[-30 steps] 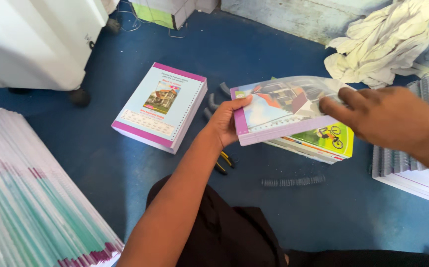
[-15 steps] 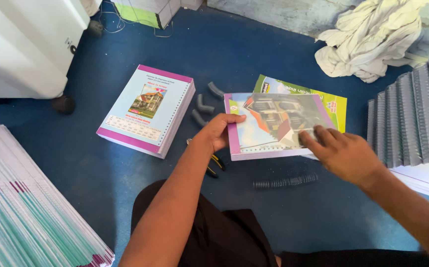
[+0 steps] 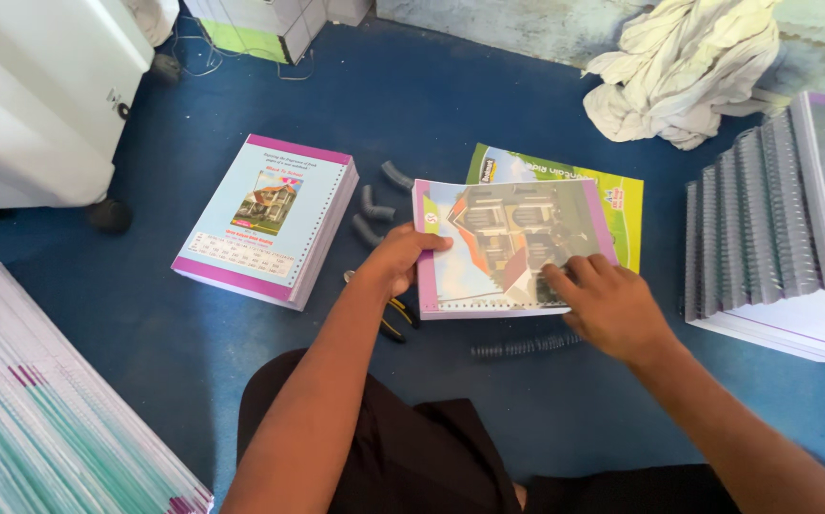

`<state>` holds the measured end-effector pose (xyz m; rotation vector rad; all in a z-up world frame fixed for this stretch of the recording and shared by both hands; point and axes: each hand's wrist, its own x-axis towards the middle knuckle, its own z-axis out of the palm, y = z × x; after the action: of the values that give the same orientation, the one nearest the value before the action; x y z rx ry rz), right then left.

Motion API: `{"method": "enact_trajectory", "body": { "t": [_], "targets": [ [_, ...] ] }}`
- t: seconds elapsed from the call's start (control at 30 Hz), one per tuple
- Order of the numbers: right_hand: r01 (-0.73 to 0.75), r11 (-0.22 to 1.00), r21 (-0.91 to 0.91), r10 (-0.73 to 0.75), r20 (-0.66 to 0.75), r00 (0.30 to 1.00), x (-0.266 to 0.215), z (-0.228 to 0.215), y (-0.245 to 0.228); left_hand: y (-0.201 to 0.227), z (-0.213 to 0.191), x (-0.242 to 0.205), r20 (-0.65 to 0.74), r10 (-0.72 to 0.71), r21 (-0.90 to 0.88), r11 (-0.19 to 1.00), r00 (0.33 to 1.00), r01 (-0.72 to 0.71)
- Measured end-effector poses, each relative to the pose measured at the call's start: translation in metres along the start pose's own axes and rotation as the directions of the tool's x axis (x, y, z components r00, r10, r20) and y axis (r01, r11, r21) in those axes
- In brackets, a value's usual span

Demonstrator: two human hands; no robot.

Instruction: The person sits on the floor and manually inserts a plastic spiral binding into the pre-punched holes of a notebook. They align the spiral with the holes and push it through by hand, completing the binding process for one notebook.

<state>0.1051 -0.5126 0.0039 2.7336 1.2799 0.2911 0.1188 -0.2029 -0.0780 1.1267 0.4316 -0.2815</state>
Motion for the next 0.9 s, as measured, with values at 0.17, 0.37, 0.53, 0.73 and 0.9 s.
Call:
{"method": "enact_trajectory", "body": {
  "t": [0.17, 0.37, 0.53, 0.73, 0.9],
  "targets": [
    [-0.098, 0.995, 0.036, 0.098, 0.011, 0.995, 0.002, -0.007, -0.008, -0.002, 0.002, -0.002, -0.002, 0.059, -0.018, 0.998, 0.998, -0.059],
    [-0.307, 0.909, 0.283, 0.281, 0.128, 0.951, 0.003, -0.005, 0.018, 0.005, 0.010, -0.011, 0.007, 0.098, -0.051, 0.994, 0.995, -0.098],
    [-0.411, 0.624, 0.665, 0.551, -0.001, 0.834, 0.001, 0.025, 0.068, 0.015, 0.026, -0.021, 0.066, 0.185, -0.041, 0.982, 0.980, -0.183],
    [-0.435, -0.097, 0.895, 0.567, 0.409, 0.715, 0.001, 0.039, 0.112, 0.029, 0.058, -0.024, 0.206, 0.364, 0.012, 0.927, 0.908, -0.374],
    [-0.283, -0.072, 0.957, 0.632, 0.263, 0.729, 0.001, 0.022, 0.125, 0.043, 0.077, -0.019, 0.245, 0.531, 0.157, 0.804, 0.811, -0.574]
  ]
}}
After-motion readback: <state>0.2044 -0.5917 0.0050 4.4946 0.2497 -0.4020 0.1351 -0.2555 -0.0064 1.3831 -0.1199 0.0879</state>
